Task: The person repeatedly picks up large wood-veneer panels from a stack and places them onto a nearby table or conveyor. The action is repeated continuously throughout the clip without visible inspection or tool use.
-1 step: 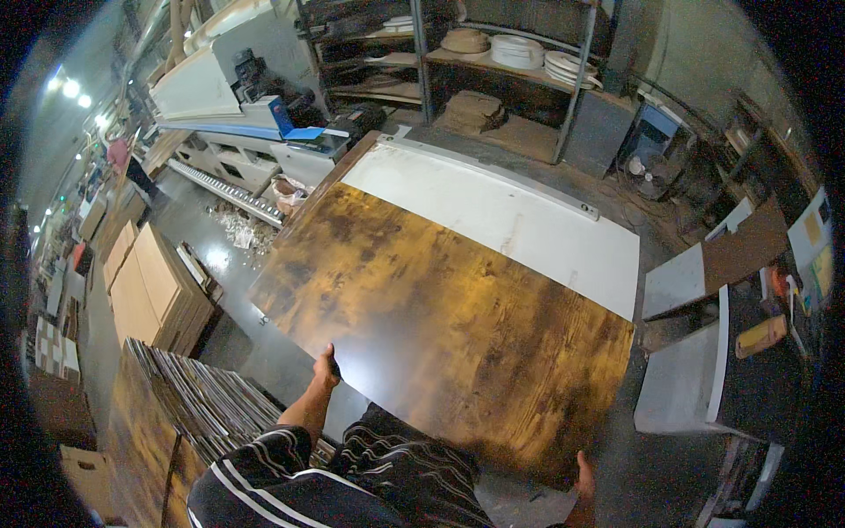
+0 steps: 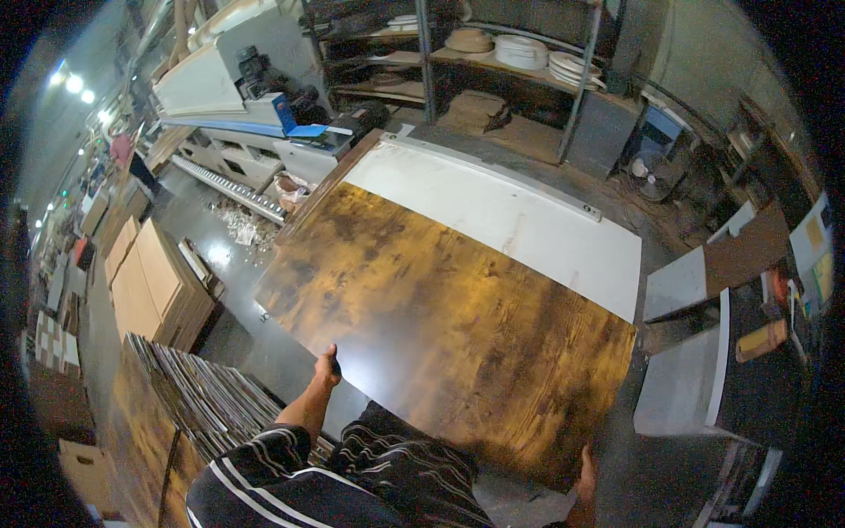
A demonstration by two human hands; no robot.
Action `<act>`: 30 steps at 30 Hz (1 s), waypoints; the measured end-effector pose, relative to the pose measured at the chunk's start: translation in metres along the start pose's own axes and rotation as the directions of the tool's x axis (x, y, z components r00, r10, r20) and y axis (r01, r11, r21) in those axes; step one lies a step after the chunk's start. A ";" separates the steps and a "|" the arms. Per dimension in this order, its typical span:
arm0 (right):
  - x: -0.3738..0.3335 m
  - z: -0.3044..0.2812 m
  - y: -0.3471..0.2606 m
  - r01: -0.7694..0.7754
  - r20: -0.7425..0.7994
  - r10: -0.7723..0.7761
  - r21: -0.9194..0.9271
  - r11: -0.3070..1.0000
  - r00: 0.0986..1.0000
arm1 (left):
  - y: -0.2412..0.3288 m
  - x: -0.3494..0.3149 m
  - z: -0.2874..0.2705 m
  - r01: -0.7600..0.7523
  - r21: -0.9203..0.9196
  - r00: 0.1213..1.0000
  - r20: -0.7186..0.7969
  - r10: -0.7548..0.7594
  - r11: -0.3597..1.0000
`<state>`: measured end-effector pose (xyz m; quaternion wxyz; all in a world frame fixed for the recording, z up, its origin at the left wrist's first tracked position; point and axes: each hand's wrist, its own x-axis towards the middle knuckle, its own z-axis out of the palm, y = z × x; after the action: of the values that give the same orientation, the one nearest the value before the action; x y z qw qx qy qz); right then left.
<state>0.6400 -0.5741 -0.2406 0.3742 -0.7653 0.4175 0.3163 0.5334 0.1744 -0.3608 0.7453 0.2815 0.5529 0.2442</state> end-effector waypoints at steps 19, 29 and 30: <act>0.054 0.052 -0.171 0.502 -0.464 -0.537 -0.209 0.839 0.704 | 0.151 -0.272 0.004 -0.180 -0.070 0.940 0.283 0.193 0.981; 0.017 0.155 -0.294 0.710 -0.120 -0.734 -0.190 0.678 0.669 | 0.212 -0.308 -0.110 -0.499 -0.275 0.848 0.043 0.529 0.822; 0.012 0.170 -0.314 0.736 -0.070 -0.756 -0.187 0.650 0.650 | 0.213 -0.317 -0.127 -0.526 -0.305 0.835 -0.007 0.550 0.794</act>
<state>0.8908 -0.3202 -0.2416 0.3855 -0.9139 0.0669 0.1077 0.3143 0.1335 -0.0257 0.7003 0.3223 0.3764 0.5138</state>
